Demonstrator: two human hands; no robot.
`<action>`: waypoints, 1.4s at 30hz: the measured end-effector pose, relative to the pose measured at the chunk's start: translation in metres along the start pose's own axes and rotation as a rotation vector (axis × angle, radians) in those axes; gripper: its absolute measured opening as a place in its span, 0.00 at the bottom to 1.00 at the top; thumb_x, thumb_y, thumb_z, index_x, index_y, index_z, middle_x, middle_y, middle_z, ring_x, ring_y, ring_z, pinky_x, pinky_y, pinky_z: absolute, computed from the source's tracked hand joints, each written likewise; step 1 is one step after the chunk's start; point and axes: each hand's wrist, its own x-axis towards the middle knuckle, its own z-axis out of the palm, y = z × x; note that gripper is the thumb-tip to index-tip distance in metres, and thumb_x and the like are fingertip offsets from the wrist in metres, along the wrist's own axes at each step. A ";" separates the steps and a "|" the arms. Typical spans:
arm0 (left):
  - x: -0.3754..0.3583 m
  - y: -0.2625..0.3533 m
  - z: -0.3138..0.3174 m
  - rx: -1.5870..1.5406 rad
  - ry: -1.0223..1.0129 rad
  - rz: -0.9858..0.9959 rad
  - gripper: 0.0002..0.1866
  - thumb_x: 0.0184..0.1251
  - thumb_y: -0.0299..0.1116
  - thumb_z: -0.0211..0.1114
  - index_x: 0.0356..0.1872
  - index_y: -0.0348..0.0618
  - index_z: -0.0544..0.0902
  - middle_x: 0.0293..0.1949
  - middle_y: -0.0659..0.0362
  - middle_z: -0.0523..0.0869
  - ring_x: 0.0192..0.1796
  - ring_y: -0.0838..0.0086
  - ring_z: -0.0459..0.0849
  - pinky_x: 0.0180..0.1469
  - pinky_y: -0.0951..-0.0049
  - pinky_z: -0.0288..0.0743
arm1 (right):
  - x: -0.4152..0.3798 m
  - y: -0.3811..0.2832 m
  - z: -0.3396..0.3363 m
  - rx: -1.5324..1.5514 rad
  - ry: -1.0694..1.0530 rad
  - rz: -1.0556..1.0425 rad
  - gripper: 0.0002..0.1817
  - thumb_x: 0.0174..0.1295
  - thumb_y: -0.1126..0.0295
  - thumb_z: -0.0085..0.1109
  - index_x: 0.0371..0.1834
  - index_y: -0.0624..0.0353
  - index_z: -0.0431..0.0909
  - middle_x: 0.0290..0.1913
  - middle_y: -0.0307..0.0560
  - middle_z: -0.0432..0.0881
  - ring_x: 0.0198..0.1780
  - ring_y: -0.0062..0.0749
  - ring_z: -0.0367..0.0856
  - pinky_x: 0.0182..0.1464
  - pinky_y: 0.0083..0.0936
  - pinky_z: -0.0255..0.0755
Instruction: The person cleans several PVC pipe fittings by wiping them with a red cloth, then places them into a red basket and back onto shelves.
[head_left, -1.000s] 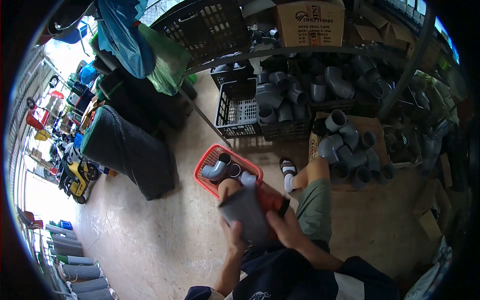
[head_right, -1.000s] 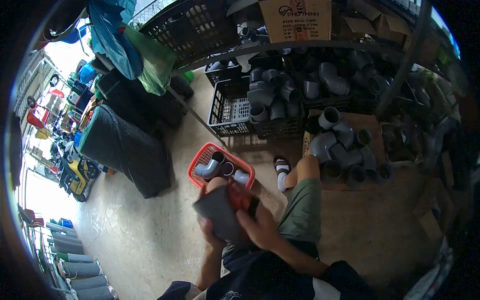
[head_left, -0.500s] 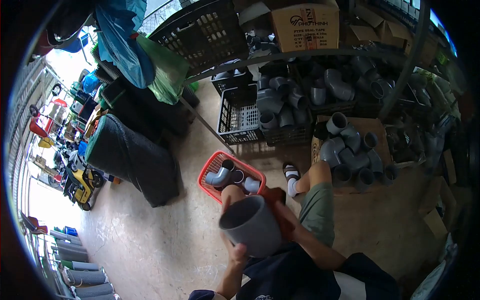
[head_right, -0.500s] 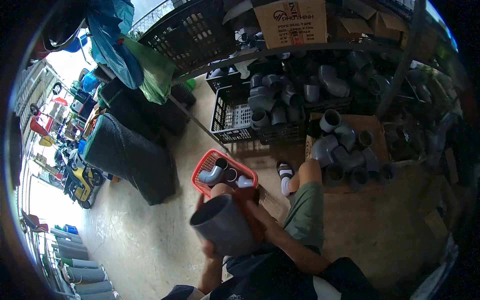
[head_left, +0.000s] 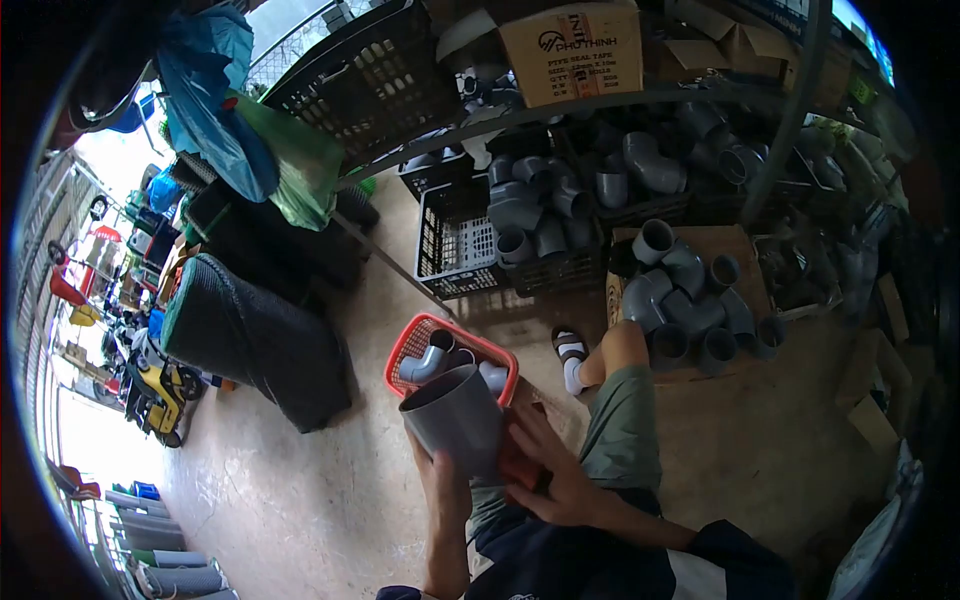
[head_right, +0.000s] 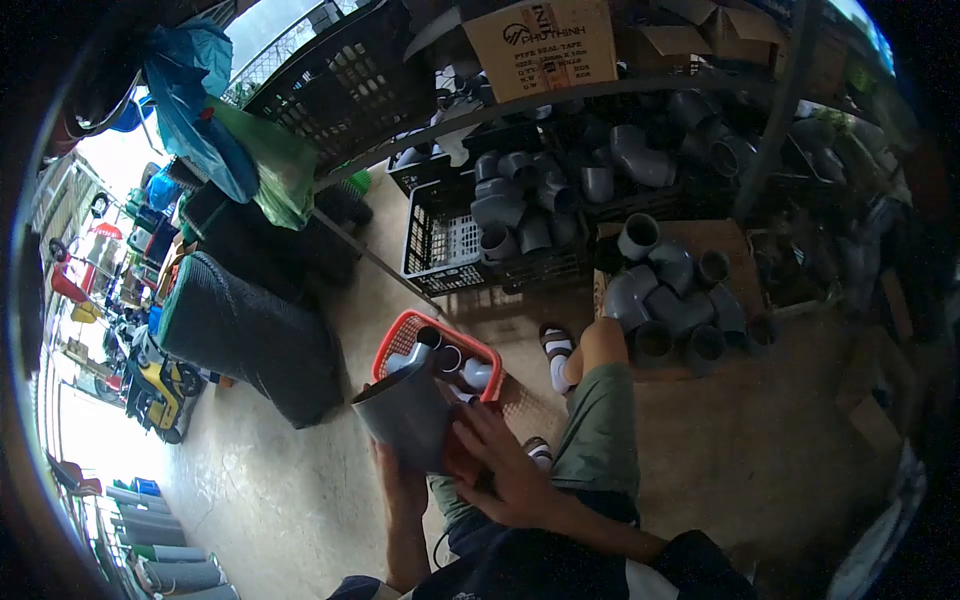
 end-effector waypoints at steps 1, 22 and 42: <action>-0.001 0.004 0.004 0.011 -0.011 0.001 0.61 0.55 0.62 0.73 0.79 0.37 0.50 0.70 0.50 0.69 0.70 0.60 0.70 0.71 0.58 0.65 | 0.002 -0.008 0.001 -0.084 0.004 -0.038 0.39 0.66 0.65 0.64 0.78 0.63 0.56 0.80 0.63 0.51 0.83 0.53 0.45 0.80 0.41 0.45; 0.004 -0.024 -0.014 0.098 -0.187 0.059 0.60 0.45 0.66 0.74 0.73 0.32 0.63 0.61 0.48 0.78 0.63 0.60 0.79 0.64 0.60 0.72 | -0.009 0.036 0.006 0.494 0.063 0.424 0.30 0.75 0.61 0.49 0.74 0.67 0.60 0.72 0.58 0.68 0.73 0.45 0.66 0.75 0.39 0.57; 0.006 -0.013 0.008 -0.055 0.082 0.048 0.56 0.45 0.59 0.79 0.72 0.35 0.65 0.58 0.49 0.79 0.58 0.62 0.81 0.60 0.61 0.75 | 0.003 0.003 -0.010 0.134 -0.059 0.367 0.27 0.76 0.49 0.45 0.54 0.64 0.79 0.43 0.67 0.84 0.49 0.60 0.84 0.57 0.46 0.71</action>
